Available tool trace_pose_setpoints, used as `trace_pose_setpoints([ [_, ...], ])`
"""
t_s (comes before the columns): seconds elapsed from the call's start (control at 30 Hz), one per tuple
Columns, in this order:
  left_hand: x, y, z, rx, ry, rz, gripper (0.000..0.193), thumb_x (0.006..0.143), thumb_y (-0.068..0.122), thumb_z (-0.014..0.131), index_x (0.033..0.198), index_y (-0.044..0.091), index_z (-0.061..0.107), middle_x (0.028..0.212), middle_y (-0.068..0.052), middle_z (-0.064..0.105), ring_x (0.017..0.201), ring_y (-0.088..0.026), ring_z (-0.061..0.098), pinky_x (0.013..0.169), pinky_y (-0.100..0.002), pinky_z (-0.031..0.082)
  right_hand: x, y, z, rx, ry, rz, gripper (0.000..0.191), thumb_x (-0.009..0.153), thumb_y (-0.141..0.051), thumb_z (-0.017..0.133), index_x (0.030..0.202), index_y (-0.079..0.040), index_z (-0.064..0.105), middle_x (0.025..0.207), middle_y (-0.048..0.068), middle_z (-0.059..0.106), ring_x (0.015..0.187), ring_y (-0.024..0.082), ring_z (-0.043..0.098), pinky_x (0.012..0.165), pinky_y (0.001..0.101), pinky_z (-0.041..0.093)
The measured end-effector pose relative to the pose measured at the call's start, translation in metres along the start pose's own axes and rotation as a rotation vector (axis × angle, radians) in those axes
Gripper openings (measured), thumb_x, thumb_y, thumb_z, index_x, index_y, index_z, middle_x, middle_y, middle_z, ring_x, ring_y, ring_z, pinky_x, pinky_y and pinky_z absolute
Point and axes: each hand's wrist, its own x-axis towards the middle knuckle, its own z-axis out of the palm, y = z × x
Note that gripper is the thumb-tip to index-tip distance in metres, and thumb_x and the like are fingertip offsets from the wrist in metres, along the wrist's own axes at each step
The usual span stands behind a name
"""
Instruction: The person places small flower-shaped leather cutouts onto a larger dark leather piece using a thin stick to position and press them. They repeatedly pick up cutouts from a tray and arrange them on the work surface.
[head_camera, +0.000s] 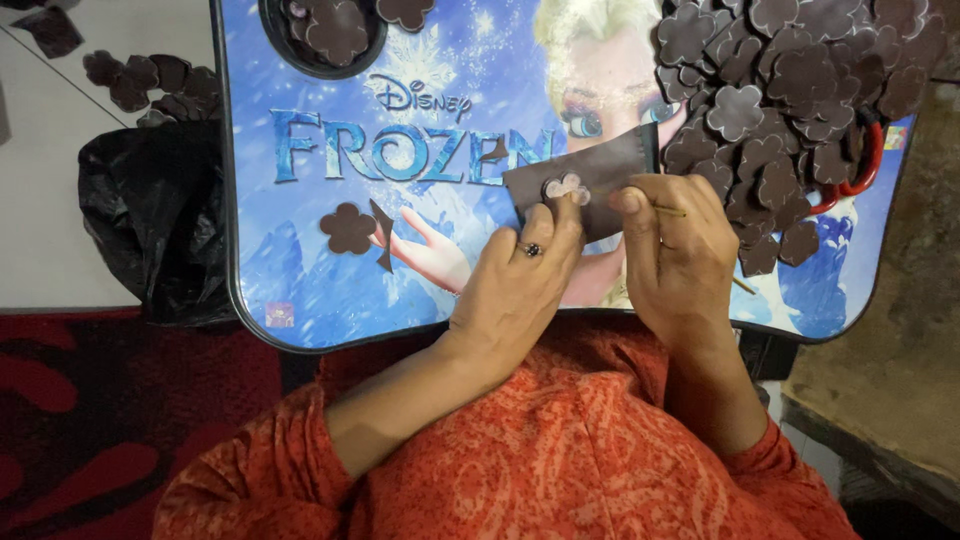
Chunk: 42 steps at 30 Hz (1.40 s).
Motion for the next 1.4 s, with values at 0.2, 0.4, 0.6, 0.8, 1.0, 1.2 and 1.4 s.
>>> trace_pose_setpoints([
  [0.2,-0.002,0.003,0.001,-0.011,0.004,-0.018,0.057,0.095,0.026,0.054,0.147,0.003,0.057,0.143,-0.009,0.052,0.118,-0.019,0.051,0.085,-0.027,0.042,-0.007,-0.001,-0.004,-0.019,-0.008,-0.009,0.010,0.114,-0.005,0.062,0.105,-0.001,0.066,0.096,0.011,0.067,0.083,0.028,0.059,0.077,0.0364,0.047],
  [0.4,-0.003,0.003,0.001,-0.027,-0.002,-0.022,0.055,0.096,0.025,0.055,0.146,0.003,0.058,0.139,-0.008,0.053,0.118,-0.019,0.052,0.084,-0.027,0.042,-0.010,-0.004,-0.001,0.008,-0.025,0.007,0.011,0.112,-0.006,0.063,0.104,0.000,0.066,0.097,0.010,0.067,0.085,0.028,0.059,0.077,0.0383,0.047],
  [0.6,-0.002,0.002,-0.004,-0.052,0.037,-0.056,0.057,0.093,0.023,0.057,0.147,0.006,0.059,0.137,-0.005,0.054,0.111,-0.017,0.052,0.079,-0.026,0.041,-0.011,-0.001,-0.002,0.022,0.006,0.003,0.012,0.113,-0.006,0.064,0.103,-0.001,0.066,0.097,0.010,0.067,0.085,0.028,0.059,0.077,0.0388,0.047],
  [0.8,0.006,-0.010,-0.001,-0.280,0.068,-0.064,0.047,0.090,0.019,0.060,0.135,0.006,0.064,0.120,-0.002,0.059,0.099,-0.017,0.057,0.076,-0.029,0.046,-0.014,0.002,-0.010,0.055,0.043,0.028,0.016,0.116,-0.006,0.061,0.102,-0.001,0.065,0.097,0.011,0.068,0.084,0.028,0.061,0.077,0.0362,0.048],
  [1.0,0.020,-0.018,0.005,-0.495,0.101,-0.070,0.020,0.089,0.014,0.063,0.107,0.007,0.068,0.097,-0.005,0.059,0.092,-0.022,0.062,0.078,-0.036,0.051,-0.016,0.000,-0.005,0.049,-0.014,0.037,0.010,0.111,-0.007,0.062,0.103,-0.002,0.066,0.097,0.010,0.067,0.085,0.030,0.060,0.077,0.0393,0.048],
  [1.2,0.030,-0.023,0.009,-0.554,0.151,-0.099,0.006,0.086,0.013,0.064,0.090,0.010,0.068,0.090,-0.006,0.062,0.089,-0.024,0.064,0.078,-0.038,0.052,-0.016,-0.001,-0.005,0.053,-0.010,0.014,0.011,0.112,-0.007,0.062,0.105,-0.001,0.064,0.099,0.010,0.067,0.087,0.030,0.060,0.079,0.0392,0.047],
  [1.4,0.031,-0.025,0.010,-0.630,0.196,-0.134,0.007,0.092,0.017,0.069,0.088,0.011,0.069,0.086,-0.004,0.063,0.084,-0.024,0.065,0.075,-0.039,0.051,-0.017,-0.004,-0.010,0.077,-0.041,0.035,0.011,0.112,-0.008,0.061,0.104,-0.001,0.064,0.098,0.010,0.068,0.085,0.029,0.059,0.077,0.0386,0.047],
])
